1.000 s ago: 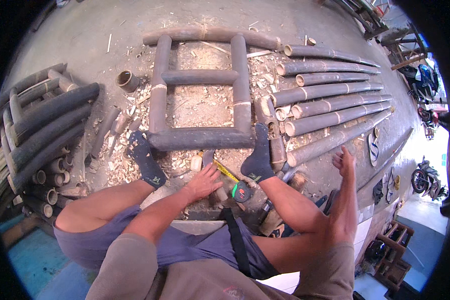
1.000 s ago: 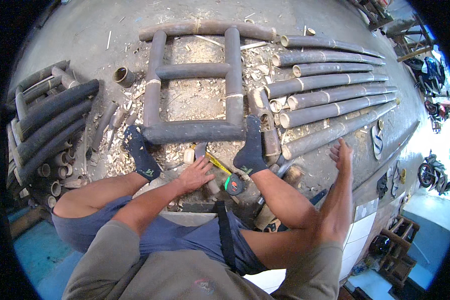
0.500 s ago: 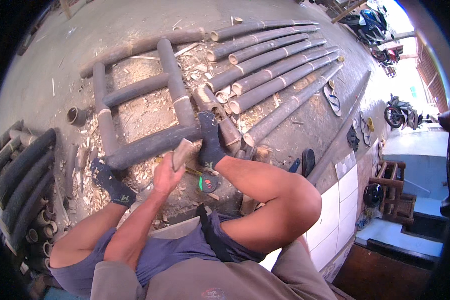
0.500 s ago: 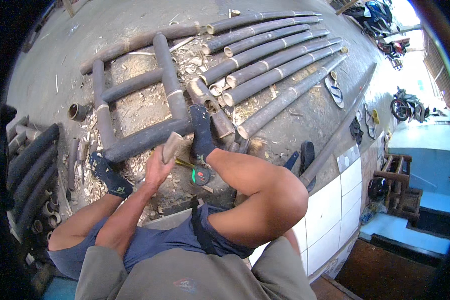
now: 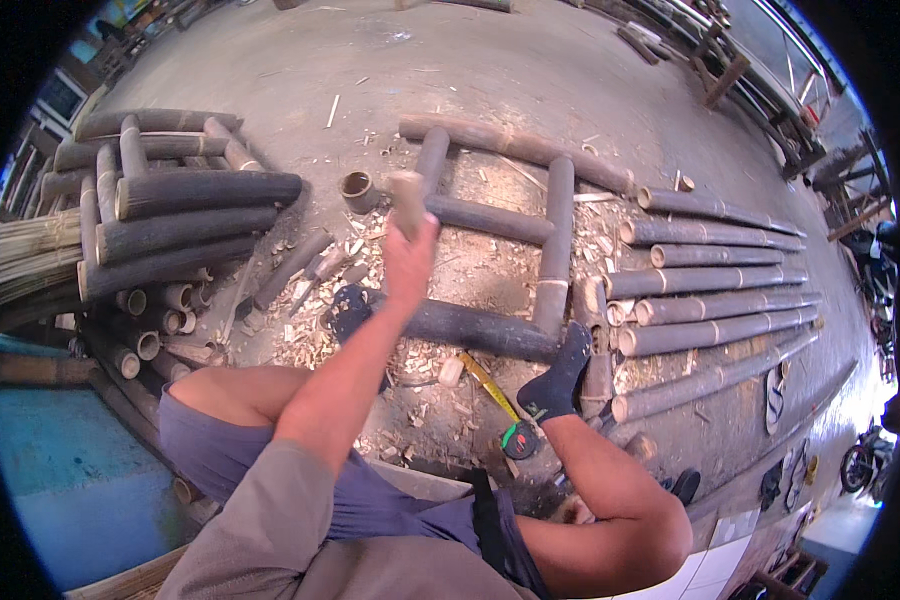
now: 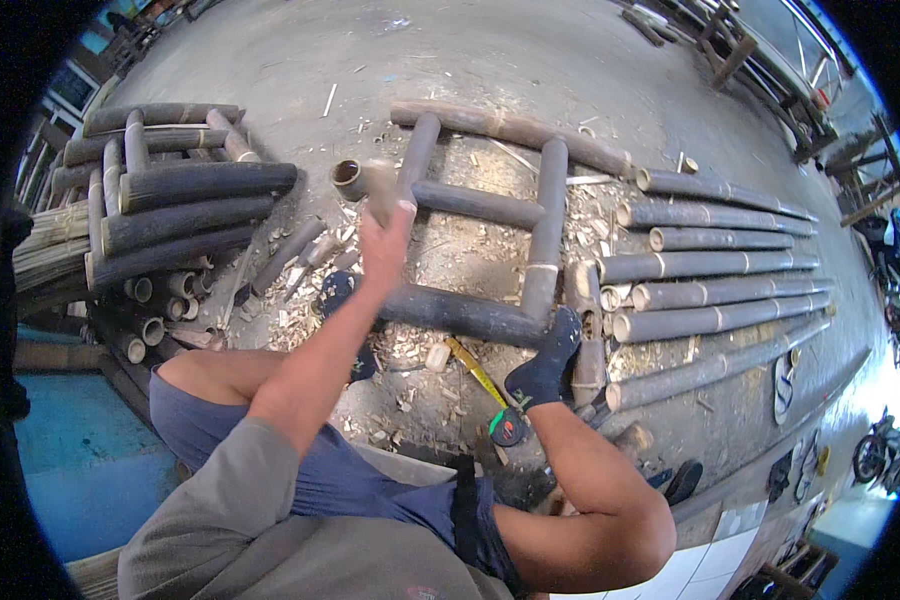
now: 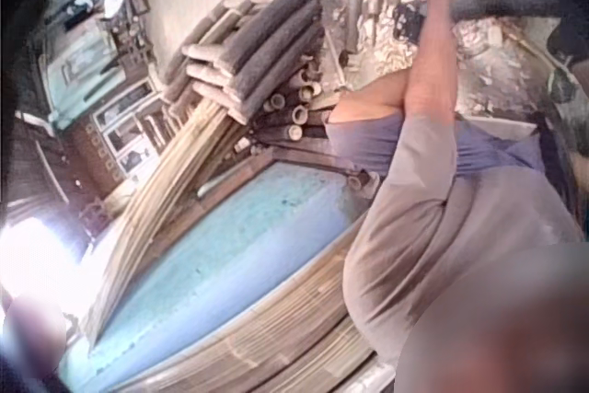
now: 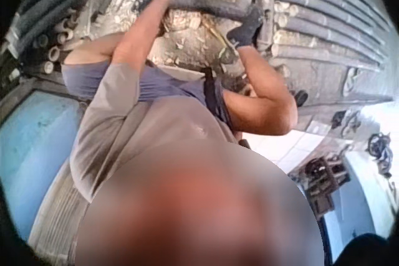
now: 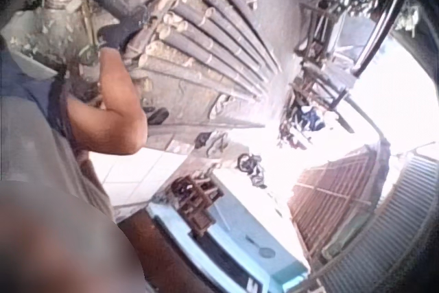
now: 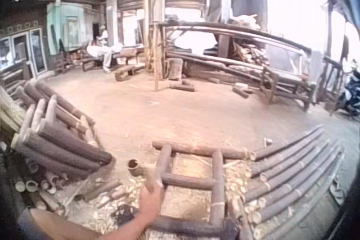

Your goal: The person assembles a bamboo structure by arranging long bamboo poles into a ladder-like frame. They measure the pieces with a tape measure and use a wooden mallet to fit smaller bamboo rings into the joints of the frame.

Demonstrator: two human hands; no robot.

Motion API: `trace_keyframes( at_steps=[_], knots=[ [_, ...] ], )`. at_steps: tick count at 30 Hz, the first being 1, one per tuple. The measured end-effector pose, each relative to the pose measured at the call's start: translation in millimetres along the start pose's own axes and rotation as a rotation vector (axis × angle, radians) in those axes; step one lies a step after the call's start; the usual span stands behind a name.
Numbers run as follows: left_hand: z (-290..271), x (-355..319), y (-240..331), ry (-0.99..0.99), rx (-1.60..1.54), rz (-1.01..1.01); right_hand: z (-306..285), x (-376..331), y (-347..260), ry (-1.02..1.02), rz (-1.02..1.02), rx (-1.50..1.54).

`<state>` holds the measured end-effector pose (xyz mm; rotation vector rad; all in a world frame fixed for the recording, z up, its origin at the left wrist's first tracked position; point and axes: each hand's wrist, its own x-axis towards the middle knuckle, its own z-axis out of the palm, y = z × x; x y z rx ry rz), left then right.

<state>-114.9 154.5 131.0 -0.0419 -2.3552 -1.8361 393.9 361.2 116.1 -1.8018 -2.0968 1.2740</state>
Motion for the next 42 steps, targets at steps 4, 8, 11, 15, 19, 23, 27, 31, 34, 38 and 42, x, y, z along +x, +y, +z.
trace_keyframes(
  at_steps=[4, 8, 11, 15, 19, 23, 27, 31, 34, 38, 42],
  knots=[
    [-51, 97, -17, 0.155, -0.183, -0.075, -12, 3, -45, 0.115, -0.065, 0.123],
    [-83, 162, -50, 0.263, -0.216, -0.076, -30, 2, -86, 0.231, -0.116, 0.234],
    [-88, 186, -74, 0.266, -0.274, -0.094, -44, 3, -112, 0.322, -0.159, 0.298],
    [-80, 201, -89, 0.237, -0.28, -0.062, -57, 4, -139, 0.428, -0.195, 0.36],
    [-67, 208, -97, 0.226, -0.229, -0.087, -69, 5, -157, 0.526, -0.221, 0.406],
    [-61, 213, -109, 0.247, -0.203, -0.029, -79, 3, -167, 0.603, -0.236, 0.426],
    [-58, 221, -124, 0.221, -0.146, -0.096, -86, 3, -174, 0.664, -0.244, 0.437],
    [-56, 226, -134, 0.21, 0.038, -0.135, -91, 3, -178, 0.706, -0.255, 0.467],
    [-55, 230, -135, 0.197, 0.219, -0.115, -96, 0, -181, 0.733, -0.259, 0.477],
    [-51, 234, -130, 0.132, 0.24, -0.173, -102, -5, -183, 0.767, -0.279, 0.501],
    [-48, 235, -127, 0.038, 0.141, -0.147, -110, -12, -188, 0.797, -0.304, 0.53]
  ],
)
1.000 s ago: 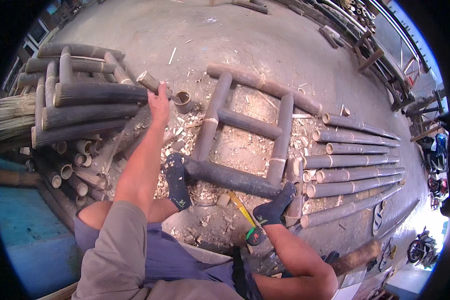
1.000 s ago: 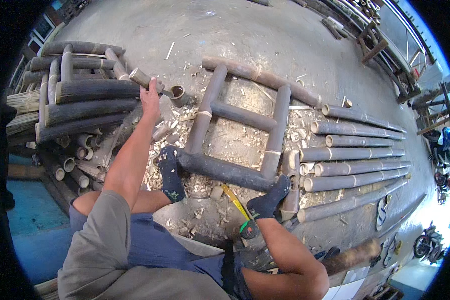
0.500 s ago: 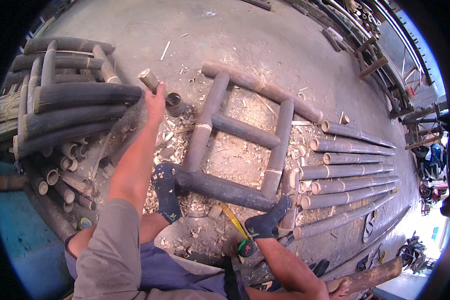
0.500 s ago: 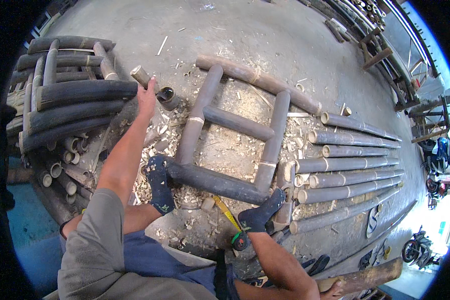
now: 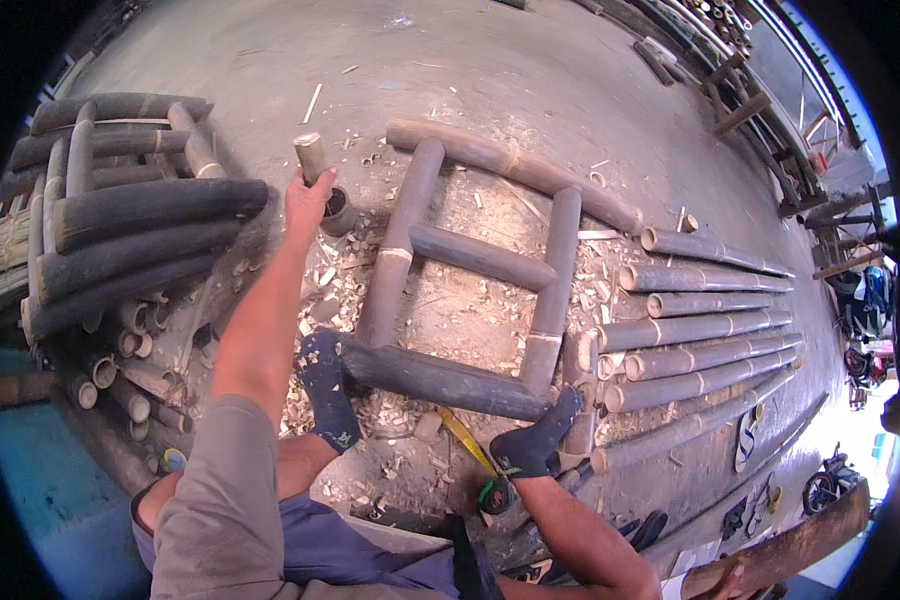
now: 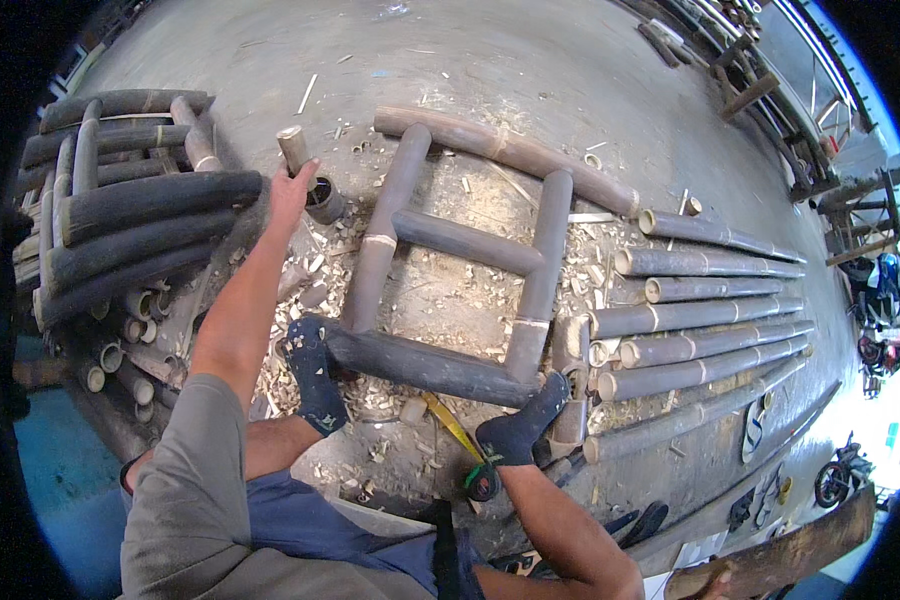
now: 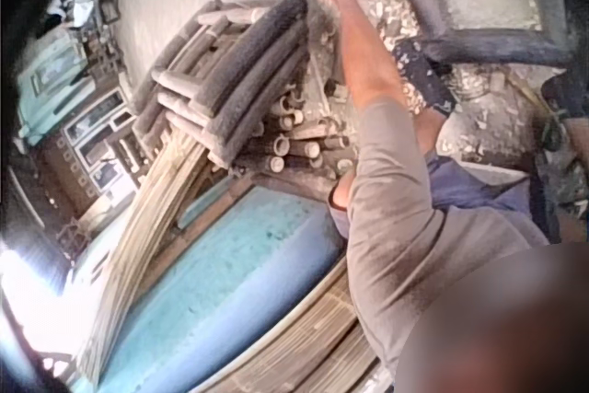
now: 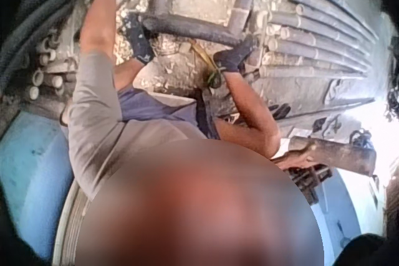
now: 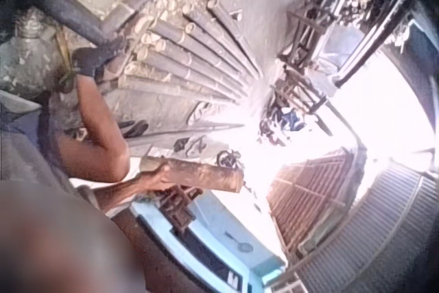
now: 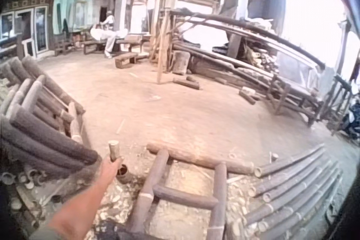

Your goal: The person assembles a bamboo structure by arranging long bamboo poles into a ladder-like frame. They measure the pieces with a tape measure and use a wooden mallet to fit smaller bamboo rings into the joints of the frame.

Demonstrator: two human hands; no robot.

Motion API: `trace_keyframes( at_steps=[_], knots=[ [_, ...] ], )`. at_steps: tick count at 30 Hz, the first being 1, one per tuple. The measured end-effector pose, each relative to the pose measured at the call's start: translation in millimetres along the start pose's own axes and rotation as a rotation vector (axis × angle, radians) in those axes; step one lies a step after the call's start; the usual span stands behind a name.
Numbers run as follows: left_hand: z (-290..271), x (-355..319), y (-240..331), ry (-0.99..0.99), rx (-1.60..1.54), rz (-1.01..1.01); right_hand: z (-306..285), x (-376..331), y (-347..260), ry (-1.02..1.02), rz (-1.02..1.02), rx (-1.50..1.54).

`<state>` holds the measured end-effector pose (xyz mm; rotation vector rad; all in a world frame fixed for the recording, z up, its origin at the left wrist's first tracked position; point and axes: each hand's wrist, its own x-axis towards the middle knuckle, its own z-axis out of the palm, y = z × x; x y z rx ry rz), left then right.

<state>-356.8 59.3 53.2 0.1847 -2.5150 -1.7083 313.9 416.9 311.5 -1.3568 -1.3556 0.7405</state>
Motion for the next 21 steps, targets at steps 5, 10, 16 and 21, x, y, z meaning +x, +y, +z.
trace_keyframes(
  at_steps=[5, 10, 16, 21],
  knots=[
    [-2, 9, -12, -0.044, 0.022, -0.021, -17, 3, -22, 0.04, -0.054, 0.126],
    [3, 25, -15, 0.077, -0.091, -0.081, -26, 6, -33, -0.123, 0.008, 0.369],
    [24, -29, 58, 0.206, -0.25, 0.323, 6, -46, -6, -0.634, 0.449, 0.669],
    [85, -203, 116, -0.19, -0.103, 0.543, 34, -102, 20, -0.712, 0.503, 0.39]
  ],
)
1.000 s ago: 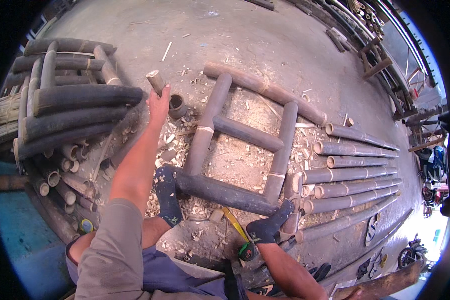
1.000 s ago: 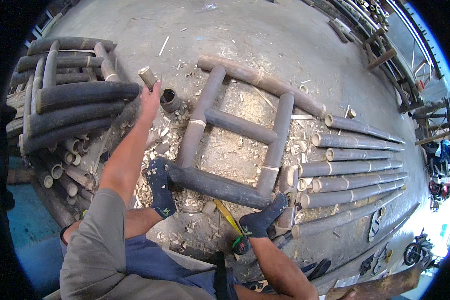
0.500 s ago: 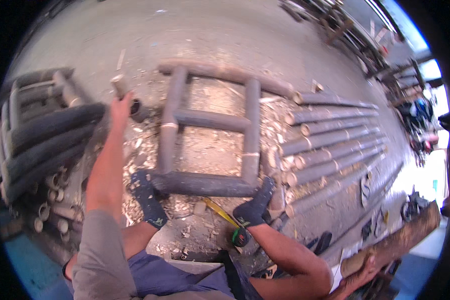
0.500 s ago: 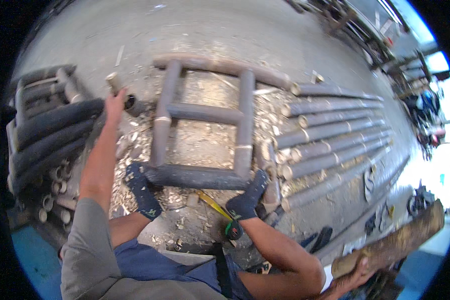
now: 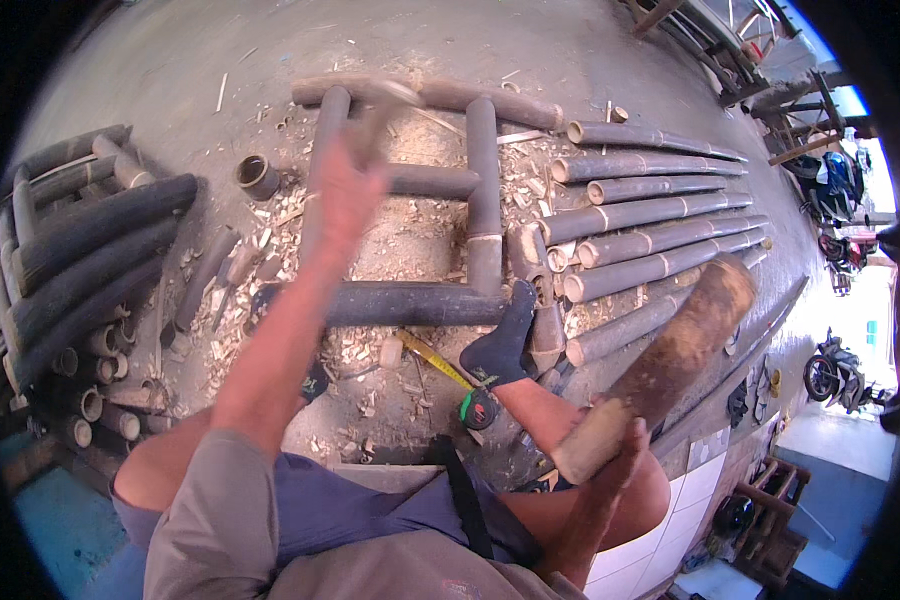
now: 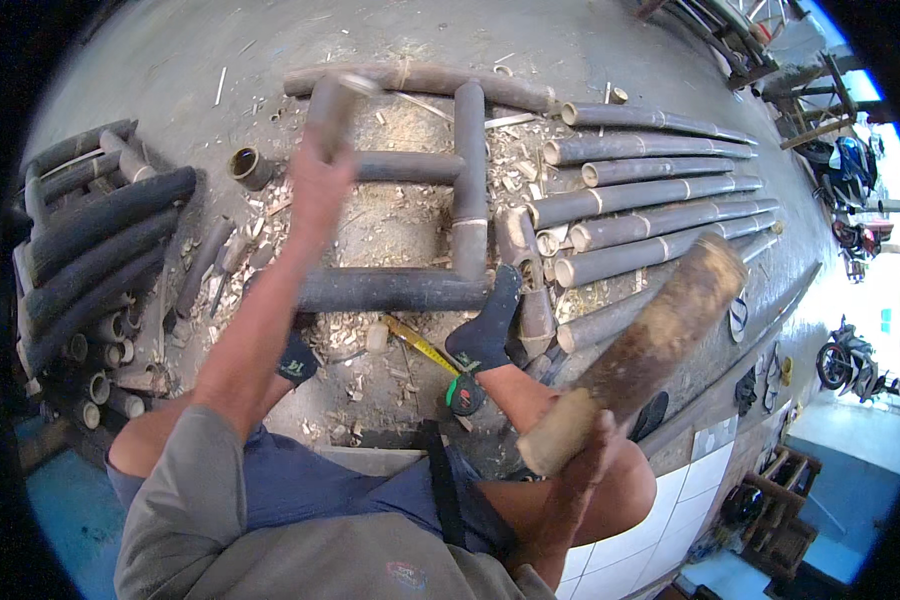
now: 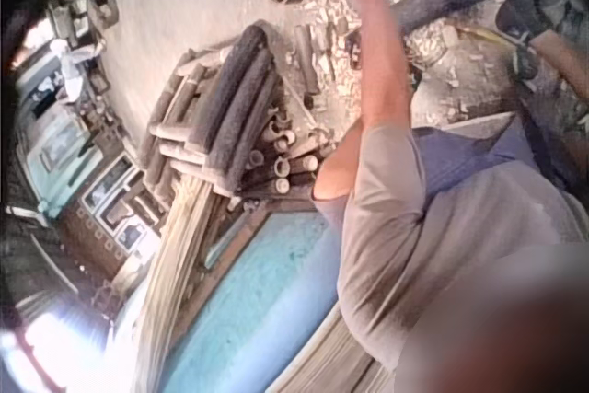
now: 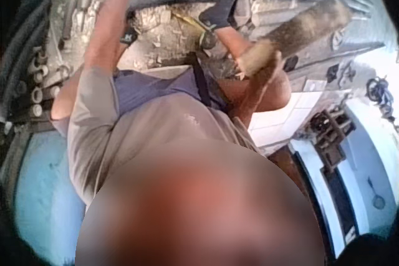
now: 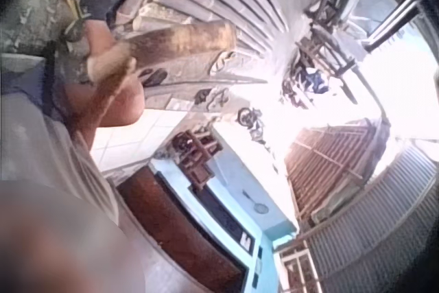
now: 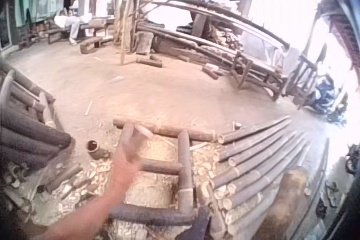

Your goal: The person assembles a bamboo structure by arranging long bamboo poles into a ladder-like frame. They measure the pieces with a tape measure and use a wooden mallet to fit smaller bamboo rings into the joints of the frame.

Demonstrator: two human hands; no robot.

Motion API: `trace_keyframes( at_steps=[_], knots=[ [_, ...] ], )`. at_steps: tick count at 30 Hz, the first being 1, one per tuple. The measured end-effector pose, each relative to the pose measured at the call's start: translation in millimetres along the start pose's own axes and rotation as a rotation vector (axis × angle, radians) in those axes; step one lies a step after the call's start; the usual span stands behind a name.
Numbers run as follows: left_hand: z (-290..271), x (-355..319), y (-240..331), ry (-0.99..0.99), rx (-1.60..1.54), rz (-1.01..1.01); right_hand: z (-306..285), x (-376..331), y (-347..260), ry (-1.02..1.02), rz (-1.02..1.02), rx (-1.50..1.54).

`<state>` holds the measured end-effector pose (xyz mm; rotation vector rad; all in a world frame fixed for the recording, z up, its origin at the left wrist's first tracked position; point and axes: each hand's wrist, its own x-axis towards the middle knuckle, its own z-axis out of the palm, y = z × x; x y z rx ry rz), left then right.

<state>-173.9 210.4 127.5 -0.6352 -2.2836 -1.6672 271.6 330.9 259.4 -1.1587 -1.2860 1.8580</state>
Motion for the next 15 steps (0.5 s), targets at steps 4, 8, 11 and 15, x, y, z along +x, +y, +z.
trace_keyframes(
  at_steps=[4, 8, 11, 15],
  knots=[
    [54, -130, 71, -0.497, 0.121, 0.133, 8, -15, 18, -0.005, -0.246, -0.156],
    [82, -212, 91, -0.671, 0.042, 0.212, 7, -41, 14, -0.007, -0.182, -0.136],
    [94, -231, 84, -0.723, -0.003, 0.183, 6, -57, 14, 0.054, -0.125, -0.195],
    [103, -227, 69, -0.77, 0.004, 0.139, 0, -64, 22, 0.087, -0.044, -0.179]
  ],
)
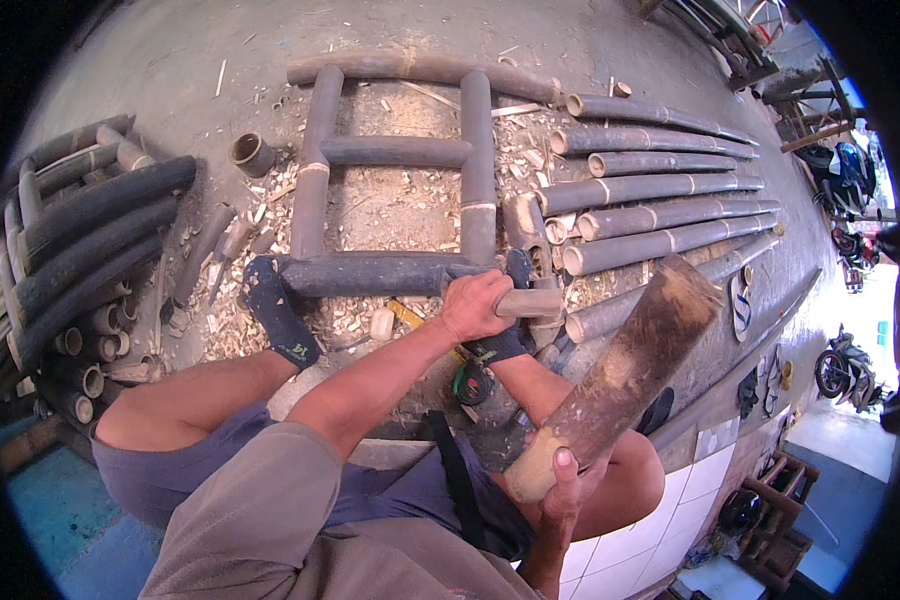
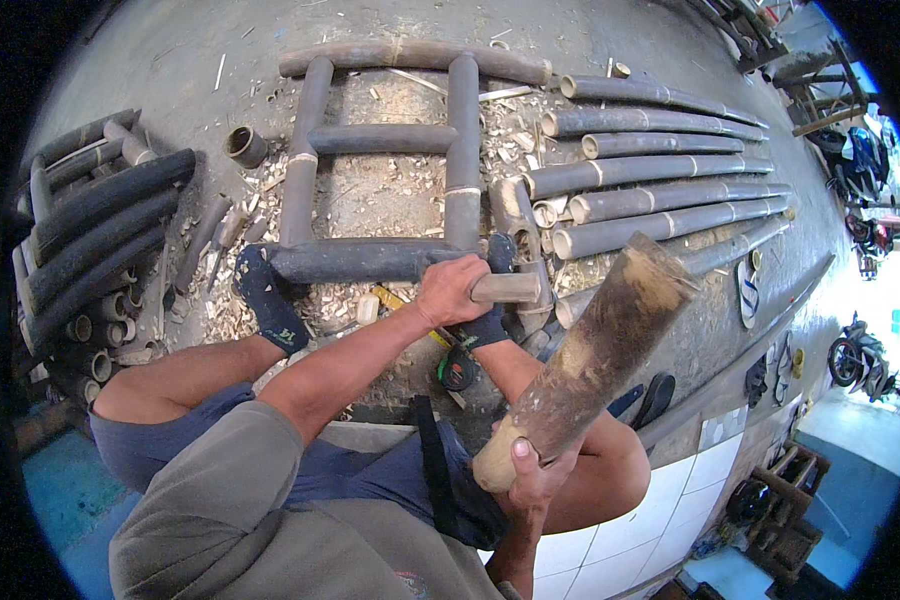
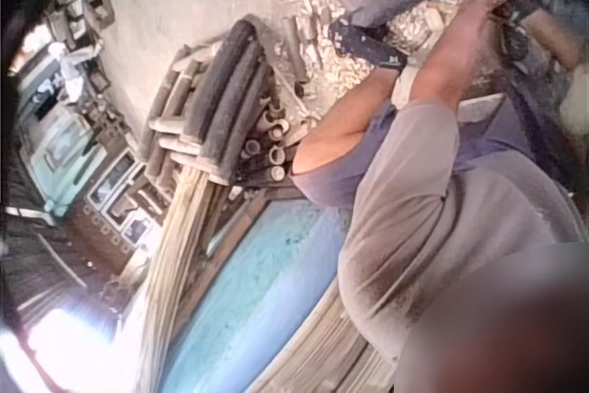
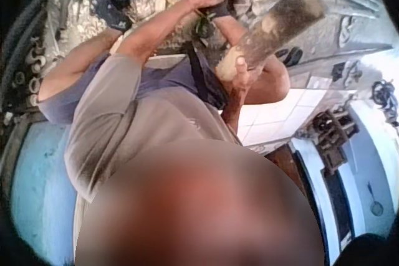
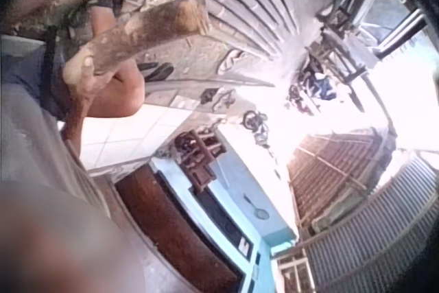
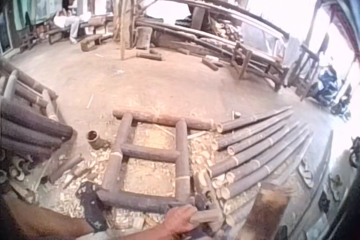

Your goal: The person assembles a bamboo structure by arranging long bamboo poles into a ladder-like frame. They measure the pieces with a tape measure and use a wooden mallet to fit smaller bamboo rings into the joints of the frame.

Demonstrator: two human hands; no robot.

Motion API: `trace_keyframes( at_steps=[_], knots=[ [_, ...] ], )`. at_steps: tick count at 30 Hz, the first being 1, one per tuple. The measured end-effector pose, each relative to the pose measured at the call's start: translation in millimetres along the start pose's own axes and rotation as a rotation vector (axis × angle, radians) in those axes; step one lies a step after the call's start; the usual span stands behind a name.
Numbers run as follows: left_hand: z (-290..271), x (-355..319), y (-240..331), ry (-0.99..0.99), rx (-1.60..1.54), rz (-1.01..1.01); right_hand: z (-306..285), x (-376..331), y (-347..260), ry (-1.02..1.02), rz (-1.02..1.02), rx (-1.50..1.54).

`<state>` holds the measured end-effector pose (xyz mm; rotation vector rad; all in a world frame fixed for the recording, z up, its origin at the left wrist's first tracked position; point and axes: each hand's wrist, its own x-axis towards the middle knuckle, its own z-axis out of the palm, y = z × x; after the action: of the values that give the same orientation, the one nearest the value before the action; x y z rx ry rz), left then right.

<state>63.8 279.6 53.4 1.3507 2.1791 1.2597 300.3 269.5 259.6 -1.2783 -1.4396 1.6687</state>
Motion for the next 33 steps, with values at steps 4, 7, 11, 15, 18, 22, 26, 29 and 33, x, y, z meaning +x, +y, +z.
trace_keyframes(
  at_steps=[4, 7, 11, 15, 18, 22, 26, 29, 33],
  knots=[
    [-5, 6, -10, 0.003, -0.011, -0.041, -3, 3, 6, -0.004, 0.021, -0.014],
    [-6, 9, -13, 0.009, -0.019, -0.047, -2, 8, 6, 0.007, 0.026, -0.019],
    [-7, 12, -15, 0.004, -0.029, -0.044, -5, 11, 9, -0.029, -0.049, -0.094],
    [-6, 14, -18, 0.013, -0.039, -0.029, -14, 14, 17, 0.05, -0.065, -0.164],
    [-3, 13, -22, 0.054, -0.038, -0.04, -19, 30, 10, 0.148, -0.205, -0.146],
    [-1, 13, -26, 0.105, -0.062, -0.01, -6, 68, -14, -0.246, -0.323, -0.317],
    [-3, 15, -29, 0.109, -0.04, -0.021, 29, 81, -8, -0.516, -0.098, -0.647],
    [-3, 16, -29, 0.122, -0.002, -0.009, 27, 77, 2, 0.035, -0.124, -0.582],
    [-1, 16, -25, 0.078, 0.02, -0.091, -44, 98, -38, 0.133, -0.361, -0.225]
  ],
)
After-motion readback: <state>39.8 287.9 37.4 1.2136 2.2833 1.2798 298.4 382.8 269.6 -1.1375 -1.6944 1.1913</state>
